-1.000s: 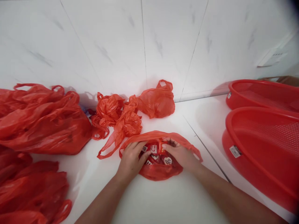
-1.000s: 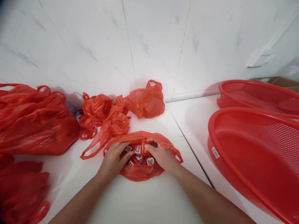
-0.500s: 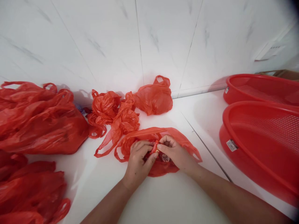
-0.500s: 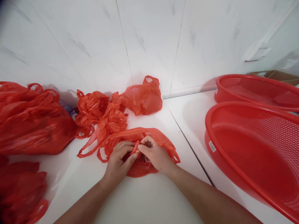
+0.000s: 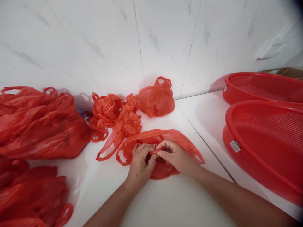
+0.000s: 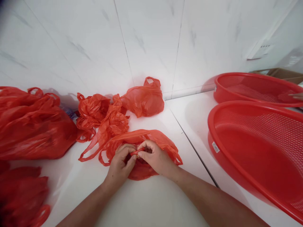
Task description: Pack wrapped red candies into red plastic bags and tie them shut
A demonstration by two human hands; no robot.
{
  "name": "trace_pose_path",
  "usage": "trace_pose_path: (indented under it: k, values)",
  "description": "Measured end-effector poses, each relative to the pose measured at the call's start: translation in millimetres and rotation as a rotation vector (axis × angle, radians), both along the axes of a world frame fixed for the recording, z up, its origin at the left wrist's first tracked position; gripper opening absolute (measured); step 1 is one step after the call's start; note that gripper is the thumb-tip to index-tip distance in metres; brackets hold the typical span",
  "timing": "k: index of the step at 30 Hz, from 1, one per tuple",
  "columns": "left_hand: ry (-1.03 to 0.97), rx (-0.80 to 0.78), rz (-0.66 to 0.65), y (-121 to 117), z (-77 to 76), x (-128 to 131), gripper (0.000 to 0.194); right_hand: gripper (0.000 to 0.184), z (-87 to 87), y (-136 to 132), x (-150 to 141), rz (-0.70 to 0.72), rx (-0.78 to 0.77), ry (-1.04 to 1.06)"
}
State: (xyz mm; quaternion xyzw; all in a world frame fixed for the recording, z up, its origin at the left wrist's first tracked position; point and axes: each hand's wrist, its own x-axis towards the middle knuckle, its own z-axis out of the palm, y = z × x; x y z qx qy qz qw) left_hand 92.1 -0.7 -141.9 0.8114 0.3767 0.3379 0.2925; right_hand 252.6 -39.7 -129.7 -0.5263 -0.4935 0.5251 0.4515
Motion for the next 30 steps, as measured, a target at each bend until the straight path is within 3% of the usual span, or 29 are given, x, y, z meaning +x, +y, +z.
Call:
trace_pose_path:
  k: [7, 11, 19, 26, 30]
  values:
    - [-0.008, 0.004, 0.079, 1, -0.6, -1, 0.015, 0.011, 2.2, -2, 4, -0.054, -0.103, 0.023]
    - [-0.067, -0.033, 0.059, 2, -0.7, -4, 0.012, 0.010, 2.5, -3, 5, -0.042, -0.102, -0.025]
    - [-0.066, -0.044, 0.041, 5, -2.1, -6, 0.020, 0.015, -11.1, 3, 5, -0.003, -0.021, -0.072]
    - [0.079, 0.085, 0.022, 3, -1.9, -6, 0.022, 0.007, -3.7, 2, -1, 0.034, 0.032, -0.177]
    - [0.033, 0.079, 0.038, 1, -2.4, -5, 0.021, 0.008, -1.1, 0, -1, 0.024, 0.045, -0.152]
